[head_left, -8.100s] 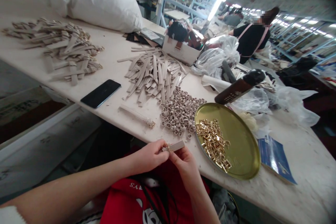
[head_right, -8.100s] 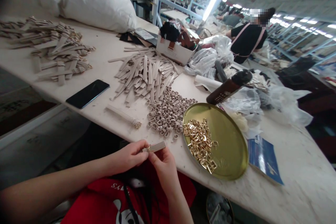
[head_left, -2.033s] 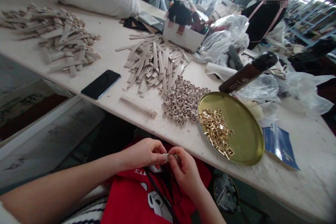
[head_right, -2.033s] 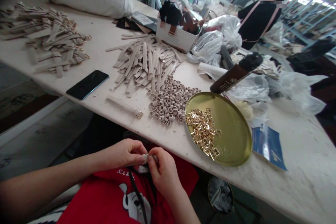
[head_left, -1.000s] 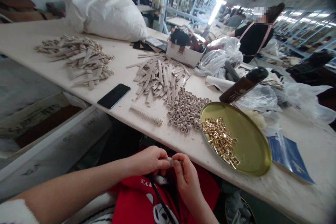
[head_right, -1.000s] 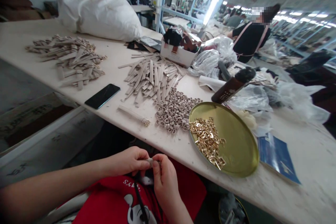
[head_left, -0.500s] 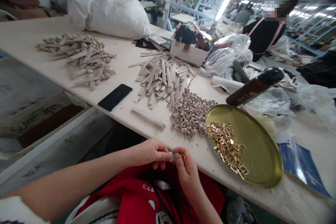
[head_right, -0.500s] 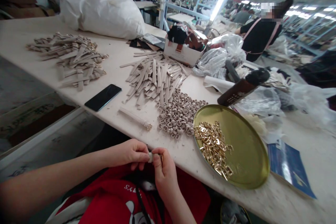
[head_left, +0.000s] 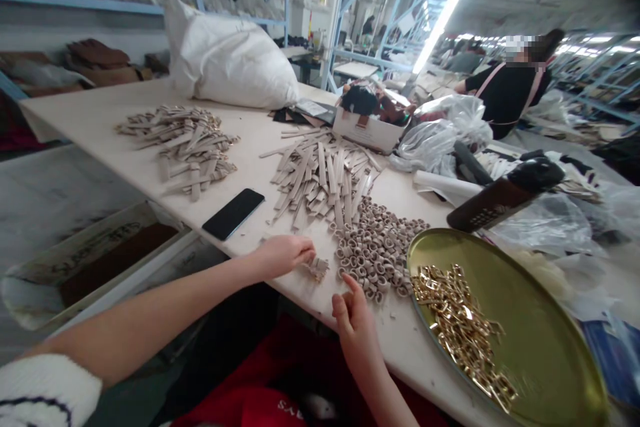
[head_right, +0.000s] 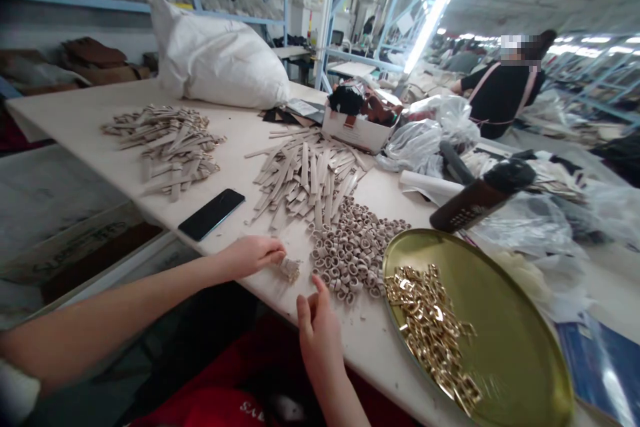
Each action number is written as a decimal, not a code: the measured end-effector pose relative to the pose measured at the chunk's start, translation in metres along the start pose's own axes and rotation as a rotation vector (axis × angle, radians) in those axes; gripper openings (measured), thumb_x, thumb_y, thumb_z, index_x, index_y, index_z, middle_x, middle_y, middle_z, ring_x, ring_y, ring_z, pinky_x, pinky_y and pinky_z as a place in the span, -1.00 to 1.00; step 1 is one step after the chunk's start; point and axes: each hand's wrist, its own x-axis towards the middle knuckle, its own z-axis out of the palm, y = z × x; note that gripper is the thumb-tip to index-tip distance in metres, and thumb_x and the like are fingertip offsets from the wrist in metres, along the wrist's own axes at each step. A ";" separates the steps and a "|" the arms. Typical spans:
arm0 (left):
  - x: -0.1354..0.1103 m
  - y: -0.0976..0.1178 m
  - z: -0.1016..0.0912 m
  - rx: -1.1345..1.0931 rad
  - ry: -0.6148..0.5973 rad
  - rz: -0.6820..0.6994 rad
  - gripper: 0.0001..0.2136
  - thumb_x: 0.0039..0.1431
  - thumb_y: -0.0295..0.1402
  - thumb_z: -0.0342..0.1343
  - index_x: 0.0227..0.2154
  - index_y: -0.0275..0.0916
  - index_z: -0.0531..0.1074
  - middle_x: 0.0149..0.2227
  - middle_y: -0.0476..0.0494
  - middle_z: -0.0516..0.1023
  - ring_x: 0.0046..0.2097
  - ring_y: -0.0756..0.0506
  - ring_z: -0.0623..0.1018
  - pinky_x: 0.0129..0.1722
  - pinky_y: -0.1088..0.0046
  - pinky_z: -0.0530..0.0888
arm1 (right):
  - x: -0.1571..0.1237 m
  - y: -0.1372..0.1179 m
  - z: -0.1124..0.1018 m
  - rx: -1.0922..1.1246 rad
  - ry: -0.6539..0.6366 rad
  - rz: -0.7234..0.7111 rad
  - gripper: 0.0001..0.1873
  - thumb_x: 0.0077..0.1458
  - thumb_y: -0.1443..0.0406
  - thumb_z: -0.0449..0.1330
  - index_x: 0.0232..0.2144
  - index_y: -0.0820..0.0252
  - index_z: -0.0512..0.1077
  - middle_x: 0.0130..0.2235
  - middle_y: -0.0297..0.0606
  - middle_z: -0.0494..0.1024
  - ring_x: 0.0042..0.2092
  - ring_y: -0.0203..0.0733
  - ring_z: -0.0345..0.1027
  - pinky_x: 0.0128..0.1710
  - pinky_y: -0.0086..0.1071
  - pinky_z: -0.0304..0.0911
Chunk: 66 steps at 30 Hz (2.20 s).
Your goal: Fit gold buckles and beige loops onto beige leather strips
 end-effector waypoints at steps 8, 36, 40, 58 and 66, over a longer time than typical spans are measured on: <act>0.045 -0.048 -0.006 0.161 0.210 -0.231 -0.70 0.12 -0.14 -0.05 -0.35 -0.28 0.41 -0.31 -0.20 0.49 -0.26 -0.11 0.46 -0.30 0.45 0.28 | 0.001 0.026 0.000 -0.098 0.075 -0.159 -0.72 0.12 0.21 -0.01 -0.18 0.22 0.36 -0.51 -0.33 0.37 -0.50 -0.28 0.22 -0.51 -0.45 0.13; -0.088 0.102 0.064 -1.636 -0.393 -0.693 -0.81 -0.22 -0.53 0.06 -0.43 -0.31 0.30 -0.50 0.01 0.41 -0.55 0.12 0.39 -0.57 0.67 0.34 | 0.024 0.033 -0.089 -0.668 0.207 -0.272 -0.81 0.10 0.32 -0.01 -0.29 0.18 0.39 -0.31 -0.19 0.41 -0.29 -0.17 0.30 -0.27 -0.33 0.20; -0.085 0.103 0.060 -1.689 -0.467 -0.634 -0.75 -0.30 -0.59 0.01 -0.43 -0.32 0.38 -0.46 -0.02 0.44 -0.53 0.11 0.40 -0.58 0.66 0.36 | 0.039 0.027 -0.093 -0.793 0.114 -0.289 -0.82 0.07 0.34 0.05 -0.26 0.19 0.39 -0.30 -0.17 0.41 -0.30 -0.15 0.29 -0.29 -0.34 0.15; -0.046 0.084 0.051 -1.326 -0.299 -0.418 -0.65 0.08 -0.18 -0.06 -0.20 -0.33 0.39 -0.52 0.07 0.24 -0.60 0.14 0.11 -0.66 0.62 0.02 | 0.033 0.016 -0.097 -0.323 0.216 -0.184 -0.81 0.02 0.18 0.14 -0.49 0.19 0.33 -0.40 -0.27 0.41 -0.36 -0.22 0.26 -0.32 -0.33 0.17; -0.047 0.087 0.063 -0.961 -0.197 -0.210 -0.79 0.09 -0.25 -0.09 -0.43 -0.30 0.33 -0.63 0.09 0.26 -0.58 0.08 0.26 -0.59 0.61 0.16 | -0.023 -0.008 -0.062 0.710 0.007 0.426 -0.68 -0.16 0.14 0.27 -0.33 0.17 0.40 -0.40 -0.34 0.43 -0.46 -0.36 0.25 -0.38 -0.40 0.24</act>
